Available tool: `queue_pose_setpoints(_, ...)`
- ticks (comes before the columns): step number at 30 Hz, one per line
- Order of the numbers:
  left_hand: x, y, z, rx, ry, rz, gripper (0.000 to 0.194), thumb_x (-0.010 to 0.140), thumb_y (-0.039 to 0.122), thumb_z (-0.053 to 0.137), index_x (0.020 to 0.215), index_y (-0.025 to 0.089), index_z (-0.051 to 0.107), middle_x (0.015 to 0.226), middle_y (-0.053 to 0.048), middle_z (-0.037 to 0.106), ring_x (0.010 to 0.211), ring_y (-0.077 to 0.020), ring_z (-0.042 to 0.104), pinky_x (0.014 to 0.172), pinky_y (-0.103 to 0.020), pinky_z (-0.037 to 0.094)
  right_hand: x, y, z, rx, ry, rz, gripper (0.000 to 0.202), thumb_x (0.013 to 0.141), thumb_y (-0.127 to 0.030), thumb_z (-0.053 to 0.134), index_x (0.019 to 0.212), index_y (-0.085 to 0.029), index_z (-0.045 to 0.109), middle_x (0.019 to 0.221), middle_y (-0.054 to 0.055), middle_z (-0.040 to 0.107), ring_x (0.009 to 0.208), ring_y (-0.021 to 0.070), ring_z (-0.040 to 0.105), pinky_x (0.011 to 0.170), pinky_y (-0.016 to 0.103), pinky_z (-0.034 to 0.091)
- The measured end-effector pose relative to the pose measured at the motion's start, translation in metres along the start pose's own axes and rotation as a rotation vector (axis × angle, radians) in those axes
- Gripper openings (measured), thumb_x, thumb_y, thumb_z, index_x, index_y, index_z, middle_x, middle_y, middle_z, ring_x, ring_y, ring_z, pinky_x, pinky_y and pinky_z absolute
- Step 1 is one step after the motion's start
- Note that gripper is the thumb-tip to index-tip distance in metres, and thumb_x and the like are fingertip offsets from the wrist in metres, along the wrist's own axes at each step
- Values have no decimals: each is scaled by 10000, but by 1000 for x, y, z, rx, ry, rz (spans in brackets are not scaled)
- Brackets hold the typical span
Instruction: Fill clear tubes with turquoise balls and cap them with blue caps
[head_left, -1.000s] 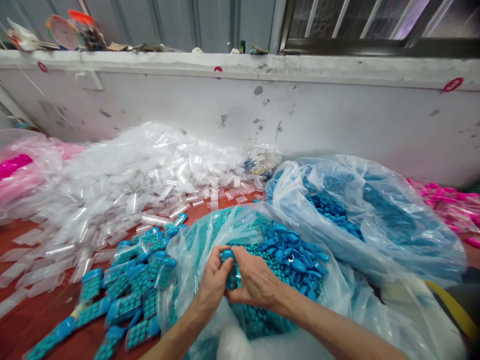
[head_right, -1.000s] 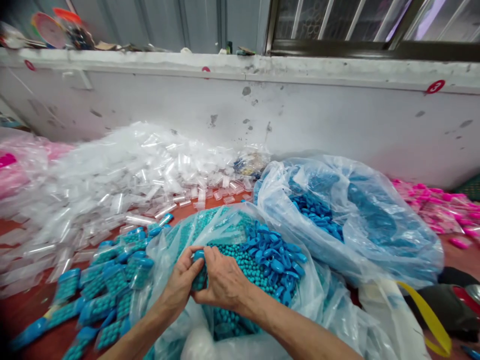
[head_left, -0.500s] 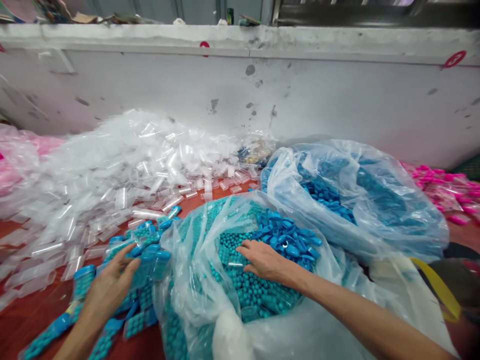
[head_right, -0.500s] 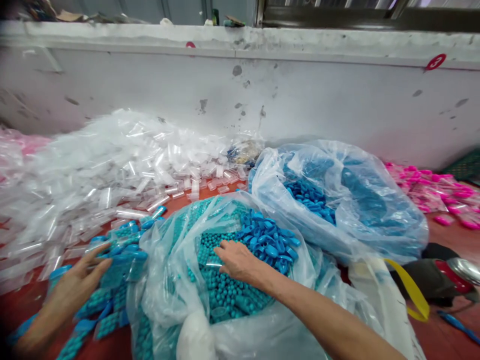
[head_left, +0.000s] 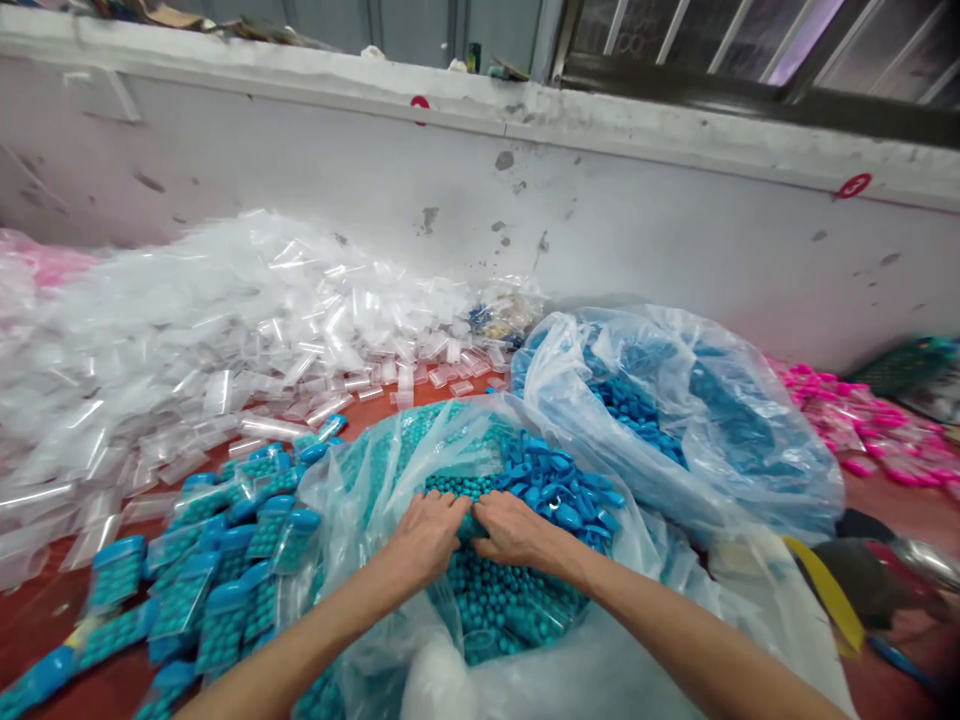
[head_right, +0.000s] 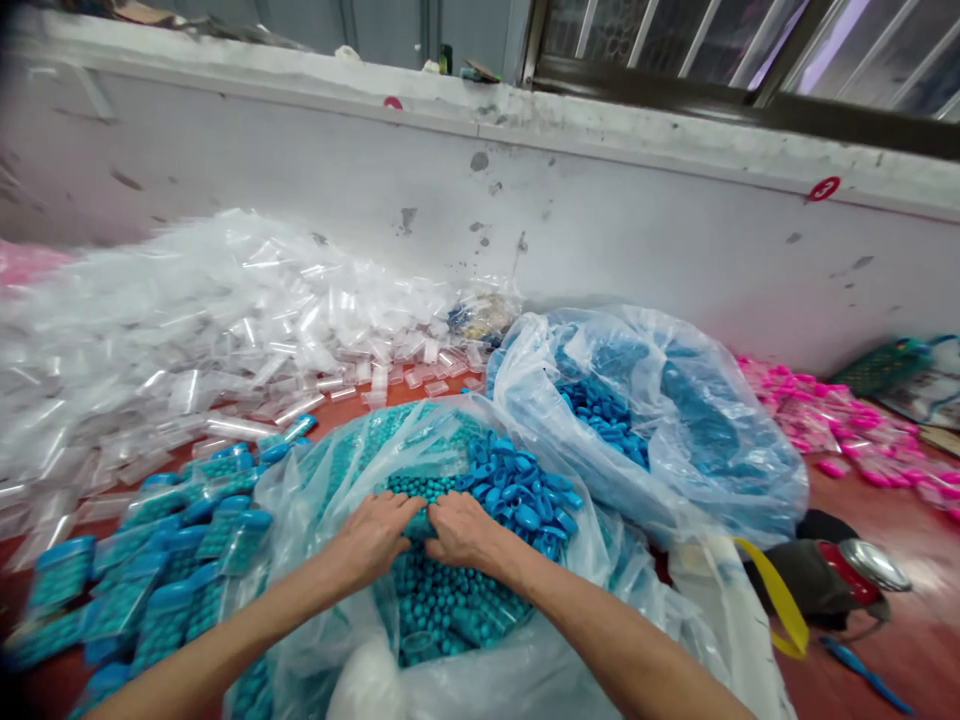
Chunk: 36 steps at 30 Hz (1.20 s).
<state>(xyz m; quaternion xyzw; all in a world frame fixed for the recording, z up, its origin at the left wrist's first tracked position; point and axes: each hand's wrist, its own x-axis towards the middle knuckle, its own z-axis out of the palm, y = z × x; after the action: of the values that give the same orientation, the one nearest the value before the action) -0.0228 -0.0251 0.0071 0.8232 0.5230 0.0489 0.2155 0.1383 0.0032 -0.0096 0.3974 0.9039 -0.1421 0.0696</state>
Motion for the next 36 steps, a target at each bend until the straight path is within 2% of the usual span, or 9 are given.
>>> queue_pose_setpoints(5,36,-6,11,-304,-85,65,275,658,123,495,926,182,495,855,-46,606,855,-224,555,733,-307,392,5,17,-21,341,-61,110,241,750,-290,465,710,-121,633,607,17,591,537,117,481,470,208,308)
queue_pose_setpoints(10,46,-5,14,-671,-112,42,211,688,170,461,898,180,455,809,5,541,713,-149,544,626,-257,431,-2,33,-39,559,-5,128,365,845,-304,351,687,-125,627,550,-10,566,478,94,470,463,188,337)
queue_pose_setpoints(14,38,-2,12,-1088,-212,-93,283,690,288,540,918,193,402,681,57,433,542,-108,502,493,-246,432,-14,45,-38,161,191,332,282,851,-336,419,874,-143,624,831,82,663,779,199,605,661,258,418)
queue_pose_setpoints(17,33,-2,11,-1179,-252,-111,323,704,428,546,875,188,414,673,57,444,495,-98,523,450,-226,411,-17,47,-19,-106,127,513,306,815,-354,493,984,-117,585,882,147,654,833,272,604,695,335,431)
queue_pose_setpoints(21,28,-4,10,-1274,-265,-90,432,665,522,574,883,168,458,682,33,512,484,-84,537,399,-173,363,-18,43,8,-145,133,374,372,825,-158,440,1196,-177,470,1050,124,611,1025,267,524,856,393,374)
queue_pose_setpoints(24,23,-7,10,-1302,-262,-131,421,684,521,562,885,168,452,673,9,574,470,-79,534,367,-148,322,-23,46,9,-17,208,264,443,814,-113,412,1253,-168,420,1094,122,589,1049,254,498,905,411,334)
queue_pose_setpoints(27,20,-6,13,-1298,-229,-192,378,708,497,538,881,185,417,582,39,547,463,-97,545,366,-152,342,-27,46,-2,319,274,254,340,787,-130,430,1116,-127,516,1000,95,614,911,201,554,806,313,408)
queue_pose_setpoints(31,21,0,17,-1247,-158,-168,342,712,444,533,907,195,404,623,57,520,437,-91,533,341,-157,349,-30,30,-14,678,213,151,211,823,-172,378,942,-158,552,700,-8,588,611,126,542,606,230,424)
queue_pose_setpoints(36,18,9,17,-1268,-102,-124,331,718,381,529,952,187,397,682,57,492,433,-72,521,328,-151,336,-35,10,-17,481,372,123,204,790,-135,438,960,-152,551,861,46,618,810,161,569,724,248,407)
